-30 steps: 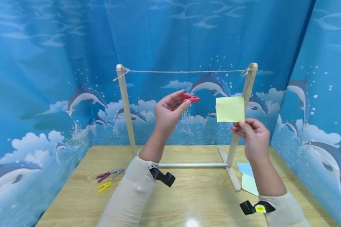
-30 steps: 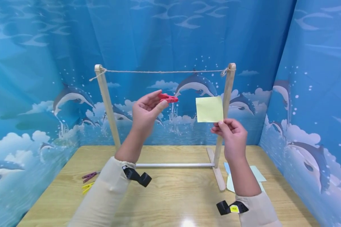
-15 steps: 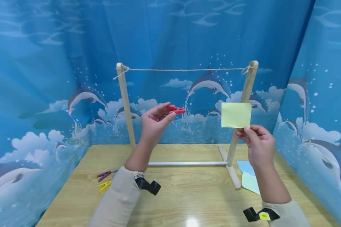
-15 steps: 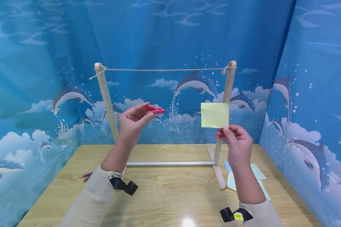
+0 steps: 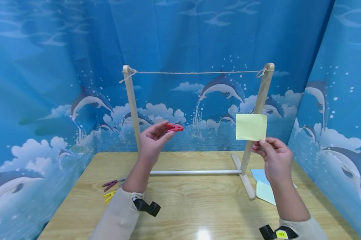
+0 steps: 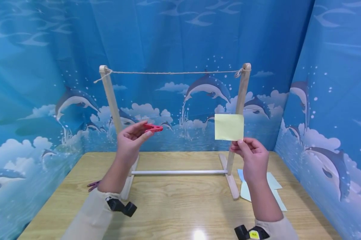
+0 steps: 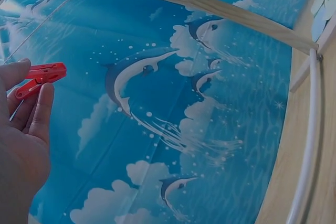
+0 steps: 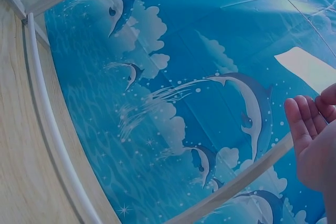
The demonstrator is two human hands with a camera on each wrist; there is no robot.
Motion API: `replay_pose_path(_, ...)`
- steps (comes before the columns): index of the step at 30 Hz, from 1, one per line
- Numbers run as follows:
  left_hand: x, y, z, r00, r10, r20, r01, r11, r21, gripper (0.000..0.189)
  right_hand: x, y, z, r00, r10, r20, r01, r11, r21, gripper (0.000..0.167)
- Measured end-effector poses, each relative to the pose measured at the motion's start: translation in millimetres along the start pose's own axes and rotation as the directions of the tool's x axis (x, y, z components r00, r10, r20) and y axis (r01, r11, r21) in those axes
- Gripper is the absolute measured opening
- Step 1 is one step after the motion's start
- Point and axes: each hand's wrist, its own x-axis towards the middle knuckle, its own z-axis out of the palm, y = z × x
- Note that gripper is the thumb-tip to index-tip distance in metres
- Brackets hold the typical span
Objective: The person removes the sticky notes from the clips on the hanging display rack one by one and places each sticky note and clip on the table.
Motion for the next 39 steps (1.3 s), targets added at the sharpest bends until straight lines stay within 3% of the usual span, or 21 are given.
replay_pose_path(13,-21.9,-5.7,-18.0,0.996,-0.077,-0.054,0.077,0.997,0.005,0.035,-6.2,2.9,-11.2,1.0,0.028,-0.003,-0.028,0.998,-0.061,0.014)
replay_pose_path(20,-31.9,-8.1,-27.6,0.991,-0.126,-0.045,0.127,0.992,0.017,0.037,-10.5,5.2,-21.2,0.999,0.041,-0.004,-0.041,0.997,-0.071,0.011)
replay_pose_path(27,-42.5,-11.9,-38.5,0.989,-0.129,-0.073,0.129,0.992,-0.004,0.038,-14.6,9.3,-30.4,1.0,0.025,0.013,-0.024,0.998,-0.052,0.007)
replay_pose_path(33,-51.5,-15.5,-47.3,0.985,-0.138,-0.1,0.141,0.99,0.03,0.038,-19.7,11.3,-40.3,0.999,0.01,0.043,-0.009,1.0,-0.03,0.006)
replay_pose_path(39,-59.5,-17.2,-57.0,0.978,-0.165,-0.125,0.171,0.985,0.036,0.038,-23.2,13.0,-49.5,1.0,0.021,0.022,-0.02,0.999,-0.025,0.009)
